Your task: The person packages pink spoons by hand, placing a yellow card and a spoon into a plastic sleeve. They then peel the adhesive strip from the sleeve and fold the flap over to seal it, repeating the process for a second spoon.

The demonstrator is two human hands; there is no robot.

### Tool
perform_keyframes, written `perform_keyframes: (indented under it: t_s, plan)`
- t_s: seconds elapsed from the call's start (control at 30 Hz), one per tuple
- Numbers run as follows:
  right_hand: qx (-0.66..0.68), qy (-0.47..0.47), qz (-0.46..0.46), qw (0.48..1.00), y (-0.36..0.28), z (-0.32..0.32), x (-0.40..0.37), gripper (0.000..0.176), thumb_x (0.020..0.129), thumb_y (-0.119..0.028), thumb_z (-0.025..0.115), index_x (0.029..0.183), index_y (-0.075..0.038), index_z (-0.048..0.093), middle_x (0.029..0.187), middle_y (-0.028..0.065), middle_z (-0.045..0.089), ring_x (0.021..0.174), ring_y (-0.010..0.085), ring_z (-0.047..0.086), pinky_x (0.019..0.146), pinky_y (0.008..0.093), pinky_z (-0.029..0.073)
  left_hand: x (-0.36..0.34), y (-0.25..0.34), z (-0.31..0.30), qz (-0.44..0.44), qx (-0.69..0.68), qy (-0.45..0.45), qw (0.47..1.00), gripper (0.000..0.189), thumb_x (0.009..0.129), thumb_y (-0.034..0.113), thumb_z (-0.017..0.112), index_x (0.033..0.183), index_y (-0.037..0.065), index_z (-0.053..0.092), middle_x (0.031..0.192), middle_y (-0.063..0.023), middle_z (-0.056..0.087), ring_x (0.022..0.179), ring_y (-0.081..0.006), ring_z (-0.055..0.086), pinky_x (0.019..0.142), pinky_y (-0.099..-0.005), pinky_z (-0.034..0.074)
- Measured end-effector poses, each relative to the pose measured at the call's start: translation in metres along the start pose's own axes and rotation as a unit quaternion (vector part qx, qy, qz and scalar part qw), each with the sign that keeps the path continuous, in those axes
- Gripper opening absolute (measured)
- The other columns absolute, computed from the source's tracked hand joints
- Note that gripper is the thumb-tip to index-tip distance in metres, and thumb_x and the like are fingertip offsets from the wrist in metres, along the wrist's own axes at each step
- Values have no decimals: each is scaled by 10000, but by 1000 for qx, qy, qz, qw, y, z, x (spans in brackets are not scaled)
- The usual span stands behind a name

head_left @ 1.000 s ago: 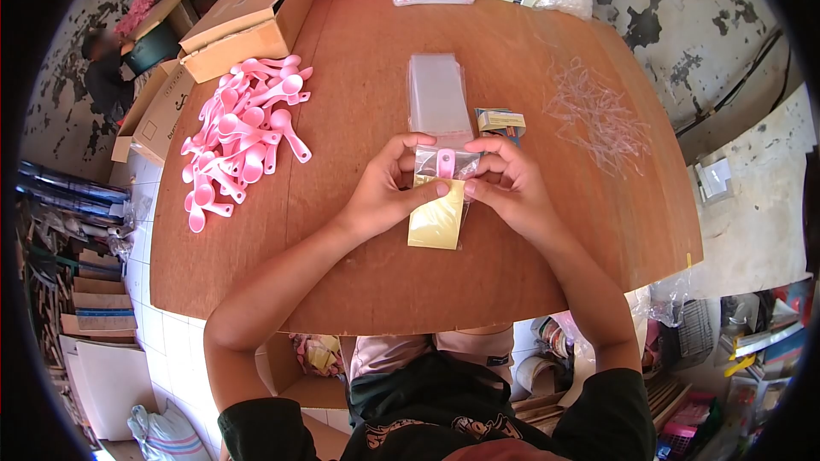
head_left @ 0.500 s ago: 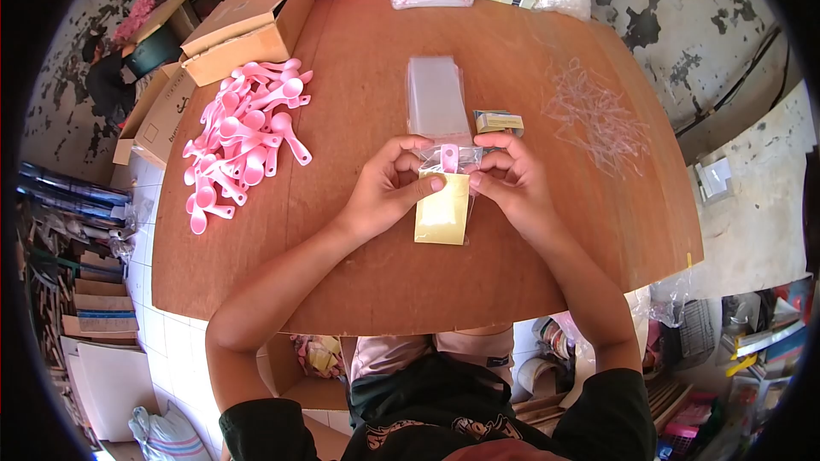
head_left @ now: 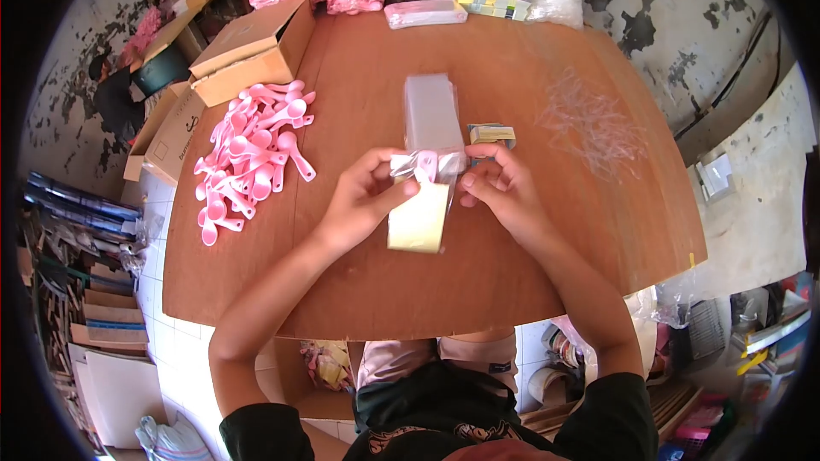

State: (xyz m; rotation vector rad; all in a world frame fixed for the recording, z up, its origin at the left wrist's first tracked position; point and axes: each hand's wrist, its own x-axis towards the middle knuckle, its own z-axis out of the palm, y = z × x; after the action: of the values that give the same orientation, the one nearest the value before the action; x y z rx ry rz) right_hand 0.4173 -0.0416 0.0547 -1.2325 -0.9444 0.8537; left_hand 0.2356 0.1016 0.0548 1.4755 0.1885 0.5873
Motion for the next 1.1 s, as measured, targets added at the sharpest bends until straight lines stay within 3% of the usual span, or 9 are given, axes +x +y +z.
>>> perform_keyframes:
  t_s: [0.17,0.3,0.4,0.53,0.6,0.67,0.77,0.9,1.1]
  plan:
    - [31,21,8,999,-7,-1,-3,309,898,-86,629,1171,-13,504,819,34,608,739,100,603,660,255,519,-91,88,3,9,241,-203,949,321,839,15,677,1151,60,616,1077,-79,662,966,-180,652,820,-303,526]
    - [26,15,-9,1000,-5,-2,-3,295,895,-84,628,1158,-22,510,812,32,601,726,93,597,655,251,512,-159,77,-1,-216,65,-498,837,264,922,117,607,1175,43,584,1006,-106,659,913,-229,638,761,-327,489]
    - [12,7,-10,1000,-3,-1,-4,279,889,-80,632,1138,-25,520,802,30,593,708,84,592,648,247,505,-219,28,-28,-413,156,-394,806,369,906,217,642,1213,38,540,1029,-137,645,922,-251,631,785,-342,482]
    - [-33,7,-47,998,3,0,-4,235,888,-74,624,1103,-20,546,807,39,601,683,89,594,636,242,499,-326,-75,-94,-420,413,-104,801,483,863,184,651,1307,83,491,1072,-136,636,986,-233,618,840,-338,499]
    - [-50,14,-66,996,8,-1,-2,226,885,-69,622,1094,-14,555,814,52,614,670,104,602,633,243,499,-348,-83,-92,-421,648,-218,596,564,871,320,639,1347,83,450,1141,-178,620,1043,-323,605,890,-376,474]
    - [-266,56,-251,929,12,-1,-1,254,846,-48,641,1088,-18,573,881,93,643,764,194,641,678,301,518,-303,-49,-58,-451,478,-288,696,472,902,317,575,1286,59,481,1097,-171,635,1031,-351,592,853,-416,475]
    - [-386,59,-268,881,6,5,-1,310,813,-74,664,1111,-37,589,1073,146,631,1018,312,607,858,417,494,-248,3,-3,-442,283,-343,779,399,950,293,517,1265,48,495,1098,-168,635,1017,-351,602,866,-407,473]
    - [-526,63,-295,795,19,16,9,379,826,-187,671,1172,-60,587,1263,166,556,1259,339,450,1040,527,334,-184,70,15,-184,196,-498,825,343,965,249,515,1247,55,516,1074,-170,641,932,-348,626,807,-413,496]
    - [-645,36,-240,725,44,13,20,524,897,-397,570,1286,-48,526,1378,161,479,1370,317,324,1107,588,116,-70,69,11,-97,311,-293,899,307,867,47,604,1170,96,617,1016,-71,689,897,-224,684,751,-324,529]
